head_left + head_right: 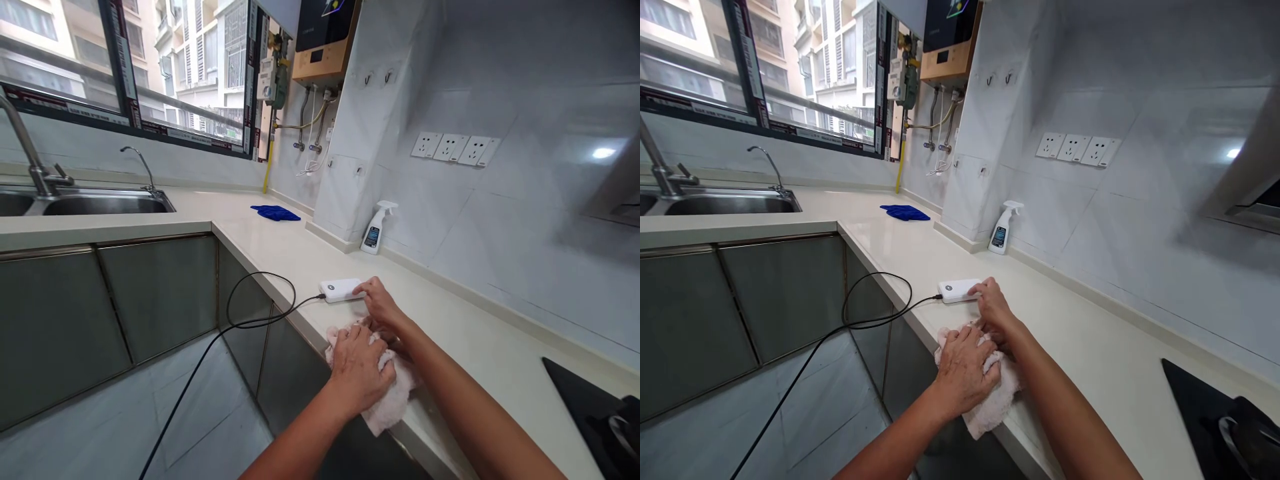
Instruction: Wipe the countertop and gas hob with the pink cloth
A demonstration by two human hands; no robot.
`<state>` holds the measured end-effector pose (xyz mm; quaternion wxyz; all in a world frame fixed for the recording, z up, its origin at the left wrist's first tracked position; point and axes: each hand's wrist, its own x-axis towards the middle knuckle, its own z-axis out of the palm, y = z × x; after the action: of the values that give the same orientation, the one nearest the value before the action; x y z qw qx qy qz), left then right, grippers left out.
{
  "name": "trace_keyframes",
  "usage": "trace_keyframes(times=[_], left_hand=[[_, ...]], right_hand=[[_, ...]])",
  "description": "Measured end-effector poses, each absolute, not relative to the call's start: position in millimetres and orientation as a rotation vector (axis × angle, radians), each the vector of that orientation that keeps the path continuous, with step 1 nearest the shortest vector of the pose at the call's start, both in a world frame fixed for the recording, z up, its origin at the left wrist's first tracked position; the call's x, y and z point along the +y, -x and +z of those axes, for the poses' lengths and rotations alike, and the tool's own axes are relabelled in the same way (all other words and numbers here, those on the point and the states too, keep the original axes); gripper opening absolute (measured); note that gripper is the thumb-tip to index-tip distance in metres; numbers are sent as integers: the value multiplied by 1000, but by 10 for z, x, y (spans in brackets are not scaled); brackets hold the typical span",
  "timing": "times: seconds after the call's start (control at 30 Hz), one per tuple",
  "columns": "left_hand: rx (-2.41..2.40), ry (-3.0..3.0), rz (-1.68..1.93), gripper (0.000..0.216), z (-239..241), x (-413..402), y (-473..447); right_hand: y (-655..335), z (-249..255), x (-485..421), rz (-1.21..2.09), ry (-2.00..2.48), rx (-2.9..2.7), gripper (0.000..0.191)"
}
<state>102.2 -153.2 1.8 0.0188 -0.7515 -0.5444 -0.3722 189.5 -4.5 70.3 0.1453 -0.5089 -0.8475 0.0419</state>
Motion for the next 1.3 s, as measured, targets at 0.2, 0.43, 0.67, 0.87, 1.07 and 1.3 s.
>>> trace_keyframes(times=[0.2, 0.43, 0.67, 0.87, 1.07, 1.3], left_hand=[[-1671, 2329, -1157, 40, 35, -1545, -1019], [-1663, 2300, -1189, 28, -17, -1521, -1039], [-1695, 2286, -1229, 25, -7, -1545, -1050], [-1705, 2290, -1224, 21, -11, -1552, -1059], [-1682, 2280, -1236, 21, -47, -1526, -1050], [-1724, 2302, -1168, 24, 13, -1538, -1051]], right_hand=[[-2422, 819, -231, 218, 1542, -2305, 22], [-2513, 668, -319, 411, 1521, -2391, 33], [-2320, 519, -263, 471, 1560, -2402, 20], [-1990, 666, -29, 105, 1625, -2453, 39], [-1631, 692, 43, -65, 1677, -2627, 85], [-1972, 713, -283, -82, 1303, -2742, 54]])
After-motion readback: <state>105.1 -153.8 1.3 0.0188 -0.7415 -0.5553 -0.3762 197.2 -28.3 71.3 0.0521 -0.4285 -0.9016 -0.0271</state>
